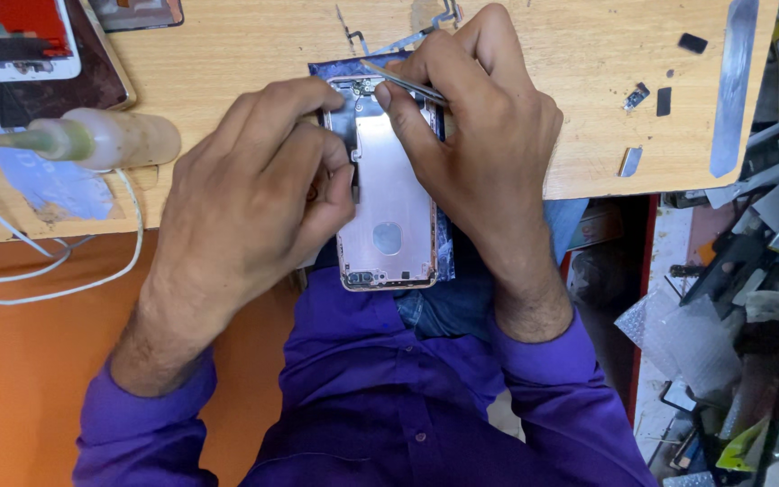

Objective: The person disassembles a smartphone by removing screws and prying open the back cover. They then use tweezers to adjust internal components and reconnect ribbon cables before reassembling the device.

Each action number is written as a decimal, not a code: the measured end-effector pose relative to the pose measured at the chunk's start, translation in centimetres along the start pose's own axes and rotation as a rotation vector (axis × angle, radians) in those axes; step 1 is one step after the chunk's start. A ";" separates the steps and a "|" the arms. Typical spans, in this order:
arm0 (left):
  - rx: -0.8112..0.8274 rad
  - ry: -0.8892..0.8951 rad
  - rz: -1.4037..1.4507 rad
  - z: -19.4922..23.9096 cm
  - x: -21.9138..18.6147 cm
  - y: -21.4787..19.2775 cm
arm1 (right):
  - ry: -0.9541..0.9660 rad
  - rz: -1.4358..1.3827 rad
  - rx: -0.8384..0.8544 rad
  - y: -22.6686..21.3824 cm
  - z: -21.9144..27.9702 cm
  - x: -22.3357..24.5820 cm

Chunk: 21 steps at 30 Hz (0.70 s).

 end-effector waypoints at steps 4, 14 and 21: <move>-0.179 -0.027 0.178 4.1 -0.2 -0.8 | -0.004 0.015 -0.007 0.0 0.0 0.1; -0.077 -0.076 0.038 9.9 0.4 -0.3 | -0.016 0.015 0.011 0.2 0.2 0.5; -0.078 0.192 -0.143 4.0 0.6 0.5 | 0.000 0.030 0.017 0.3 0.2 0.5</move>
Point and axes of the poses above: each hand's wrist, its own z-axis away from the middle knuckle, its own y-axis out of the palm, x = y × z, the point moved 8 cm from there along -z, towards the middle knuckle, and after that the axes turned 5 degrees about x, right-handed, at the moved point
